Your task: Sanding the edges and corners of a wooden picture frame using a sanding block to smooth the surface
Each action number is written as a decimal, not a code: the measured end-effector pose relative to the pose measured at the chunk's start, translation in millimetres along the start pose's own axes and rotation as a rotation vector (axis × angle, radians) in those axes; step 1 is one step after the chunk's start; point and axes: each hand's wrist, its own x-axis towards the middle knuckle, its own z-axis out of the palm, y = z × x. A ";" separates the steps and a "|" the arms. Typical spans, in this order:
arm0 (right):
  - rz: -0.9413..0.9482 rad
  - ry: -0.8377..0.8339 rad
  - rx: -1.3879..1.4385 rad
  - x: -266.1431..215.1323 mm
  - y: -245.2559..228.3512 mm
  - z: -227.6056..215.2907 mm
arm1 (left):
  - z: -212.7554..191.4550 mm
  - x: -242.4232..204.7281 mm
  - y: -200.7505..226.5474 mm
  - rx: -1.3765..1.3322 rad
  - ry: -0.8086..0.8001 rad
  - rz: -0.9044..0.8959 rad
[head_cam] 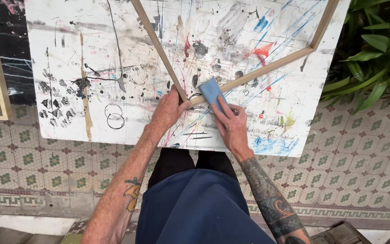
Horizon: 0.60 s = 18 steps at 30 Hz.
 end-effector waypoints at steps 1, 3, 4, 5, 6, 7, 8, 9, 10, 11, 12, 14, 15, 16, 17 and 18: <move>-0.022 -0.078 -0.035 -14.3 -12.3 -10.0 | -1.4 -8.2 -0.5 -0.004 -0.025 -0.024; 0.034 -0.014 -0.040 -10.0 25.3 -11.1 | 3.6 -5.8 -6.3 0.010 -0.032 -0.011; 0.086 0.053 -0.039 -4.9 44.5 -9.2 | 4.7 -2.7 -9.6 0.029 -0.032 0.002; 0.093 0.039 -0.036 7.0 31.2 -9.4 | 5.1 -2.9 -12.8 0.027 -0.042 -0.010; 0.103 0.072 -0.034 19.2 19.2 -9.7 | 6.4 -2.8 -15.1 0.029 -0.028 0.009; 0.119 0.120 -0.040 34.2 9.4 -12.1 | 6.9 2.4 -13.8 0.035 -0.018 0.045; 0.133 0.119 -0.044 15.7 -5.3 -8.9 | 3.3 -13.6 -10.7 0.038 -0.032 0.048; 0.089 0.037 -0.011 11.8 -12.8 -8.1 | -2.3 -15.0 -0.7 0.002 -0.026 0.029; 0.047 -0.047 0.020 8.6 -20.6 -6.1 | -8.6 -16.6 8.5 -0.034 -0.021 0.010; 0.050 -0.046 0.014 5.6 -12.0 -18.4 | -9.1 -15.4 10.3 -0.037 -0.026 0.015; 0.074 -0.061 -0.007 2.0 -4.1 -29.7 | -9.7 -14.6 10.8 -0.029 -0.032 0.013; 0.090 -0.075 -0.013 12.4 3.1 -34.6 | -14.1 -13.7 6.2 -0.010 -0.025 0.003; 0.134 -0.013 -0.029 21.6 5.7 -35.4 | -11.6 -14.6 4.9 -0.022 -0.032 0.005; 0.178 0.049 -0.044 30.7 9.2 -36.7 | -8.5 -15.3 4.3 -0.033 -0.039 0.006; 0.187 0.048 -0.047 29.8 2.5 -26.6 | -10.4 -19.1 6.8 -0.031 -0.049 0.007; 0.123 -0.010 -0.028 29.7 -4.0 -17.3 | -12.5 -22.6 10.2 -0.035 -0.054 -0.007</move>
